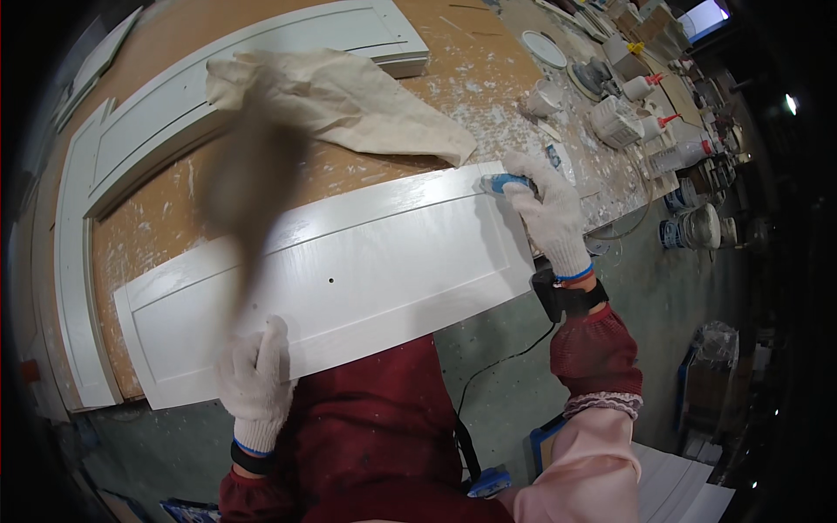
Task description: Sanding and cleaning the surfaces and edges of white wooden furniture panels using a sanding block, scraper, and cloth.
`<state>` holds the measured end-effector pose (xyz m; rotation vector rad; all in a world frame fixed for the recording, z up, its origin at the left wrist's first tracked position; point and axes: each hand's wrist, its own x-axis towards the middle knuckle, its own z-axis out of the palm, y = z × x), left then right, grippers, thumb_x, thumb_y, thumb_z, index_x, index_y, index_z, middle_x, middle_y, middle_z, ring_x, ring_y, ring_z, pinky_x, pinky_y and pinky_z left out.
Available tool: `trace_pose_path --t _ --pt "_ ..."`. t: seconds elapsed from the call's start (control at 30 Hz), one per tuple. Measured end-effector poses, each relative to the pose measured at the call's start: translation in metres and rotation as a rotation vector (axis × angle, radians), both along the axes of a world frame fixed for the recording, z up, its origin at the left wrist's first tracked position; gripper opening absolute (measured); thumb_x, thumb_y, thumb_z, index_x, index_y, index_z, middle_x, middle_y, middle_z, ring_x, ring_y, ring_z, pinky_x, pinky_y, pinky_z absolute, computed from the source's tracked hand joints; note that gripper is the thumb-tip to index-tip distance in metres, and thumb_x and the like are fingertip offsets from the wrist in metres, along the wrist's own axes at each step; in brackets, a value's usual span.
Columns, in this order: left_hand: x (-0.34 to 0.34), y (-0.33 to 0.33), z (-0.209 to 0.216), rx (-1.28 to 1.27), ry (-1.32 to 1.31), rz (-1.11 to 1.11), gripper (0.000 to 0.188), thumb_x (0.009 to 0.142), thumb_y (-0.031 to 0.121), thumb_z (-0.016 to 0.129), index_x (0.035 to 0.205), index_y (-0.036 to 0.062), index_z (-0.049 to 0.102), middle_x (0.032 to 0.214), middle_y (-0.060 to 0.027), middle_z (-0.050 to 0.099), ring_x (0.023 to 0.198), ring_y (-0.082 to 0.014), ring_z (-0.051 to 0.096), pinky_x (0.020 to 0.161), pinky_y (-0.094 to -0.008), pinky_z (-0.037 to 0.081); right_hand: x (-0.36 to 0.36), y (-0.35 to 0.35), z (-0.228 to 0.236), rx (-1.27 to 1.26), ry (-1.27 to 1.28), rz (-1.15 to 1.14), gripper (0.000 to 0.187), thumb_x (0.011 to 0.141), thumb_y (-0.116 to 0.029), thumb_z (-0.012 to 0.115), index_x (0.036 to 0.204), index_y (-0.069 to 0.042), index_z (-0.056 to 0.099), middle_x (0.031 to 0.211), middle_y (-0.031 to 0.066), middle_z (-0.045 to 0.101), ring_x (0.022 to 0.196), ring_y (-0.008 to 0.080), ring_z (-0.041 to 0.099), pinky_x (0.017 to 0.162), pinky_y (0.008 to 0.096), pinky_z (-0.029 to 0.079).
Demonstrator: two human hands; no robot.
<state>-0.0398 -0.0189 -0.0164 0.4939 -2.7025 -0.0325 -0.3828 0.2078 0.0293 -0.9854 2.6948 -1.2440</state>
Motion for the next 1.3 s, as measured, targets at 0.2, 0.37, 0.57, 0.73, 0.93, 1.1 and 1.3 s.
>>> trace_pose_path --t 0.2,0.37,0.57,0.73,0.93,1.1,1.3 --pt "0.002 -0.001 -0.001 0.003 0.005 0.000 0.057 0.068 0.016 0.075 0.123 0.0112 0.063 0.095 -0.0041 0.056 0.084 -0.0272 0.056 0.088 -0.0448 0.051 0.002 -0.003 -0.002 -0.003 0.027 -0.019 0.033 0.085 -0.008 0.065 0.117 -0.002 0.064 0.104 0.0142 0.067 0.094 0.0220 0.064 0.085 0.0314 0.050" --pt "0.002 -0.001 -0.005 -0.026 0.019 0.000 0.057 0.068 0.016 0.075 0.124 0.0113 0.062 0.096 -0.0040 0.056 0.085 -0.0270 0.056 0.088 -0.0443 0.050 0.004 -0.003 0.003 0.013 -0.006 -0.029 0.032 0.084 -0.008 0.064 0.116 -0.003 0.064 0.105 0.0151 0.067 0.097 0.0233 0.064 0.085 0.0321 0.050" --pt "0.002 0.000 -0.003 0.004 0.014 0.009 0.058 0.066 0.014 0.076 0.123 0.0116 0.062 0.097 -0.0038 0.056 0.087 -0.0269 0.055 0.089 -0.0449 0.050 0.005 -0.006 0.006 0.069 0.059 -0.022 0.031 0.084 -0.010 0.063 0.114 -0.004 0.065 0.106 0.0155 0.067 0.098 0.0262 0.064 0.088 0.0328 0.049" --pt "0.002 0.000 0.000 0.016 -0.001 0.007 0.059 0.066 0.014 0.076 0.123 0.0123 0.062 0.096 -0.0037 0.056 0.086 -0.0270 0.055 0.088 -0.0445 0.050 0.004 -0.007 0.001 0.065 0.011 -0.042 0.031 0.085 -0.013 0.063 0.114 -0.003 0.065 0.106 0.0176 0.067 0.101 0.0272 0.064 0.089 0.0334 0.049" --pt "0.003 0.000 -0.005 0.003 0.005 0.018 0.061 0.065 0.014 0.076 0.124 0.0126 0.062 0.096 -0.0037 0.056 0.087 -0.0273 0.055 0.090 -0.0447 0.050 0.014 -0.010 0.014 0.114 -0.052 -0.146 0.031 0.086 -0.014 0.064 0.115 -0.004 0.065 0.101 0.0143 0.067 0.086 0.0219 0.064 0.078 0.0321 0.051" --pt "0.003 0.000 -0.004 -0.011 0.005 0.012 0.062 0.064 0.015 0.076 0.125 0.0125 0.061 0.096 -0.0037 0.056 0.087 -0.0272 0.055 0.090 -0.0444 0.050 0.009 -0.004 0.008 0.094 0.053 -0.153 0.027 0.085 -0.016 0.064 0.109 -0.004 0.065 0.094 0.0127 0.066 0.077 0.0200 0.061 0.074 0.0323 0.051" --pt "0.003 -0.001 -0.005 -0.019 0.021 0.008 0.061 0.065 0.016 0.076 0.124 0.0124 0.062 0.096 -0.0034 0.056 0.087 -0.0267 0.055 0.090 -0.0444 0.050 0.017 -0.014 0.016 0.226 0.076 -0.199 0.025 0.085 -0.020 0.066 0.104 -0.004 0.066 0.090 0.0137 0.065 0.077 0.0238 0.062 0.072 0.0351 0.050"
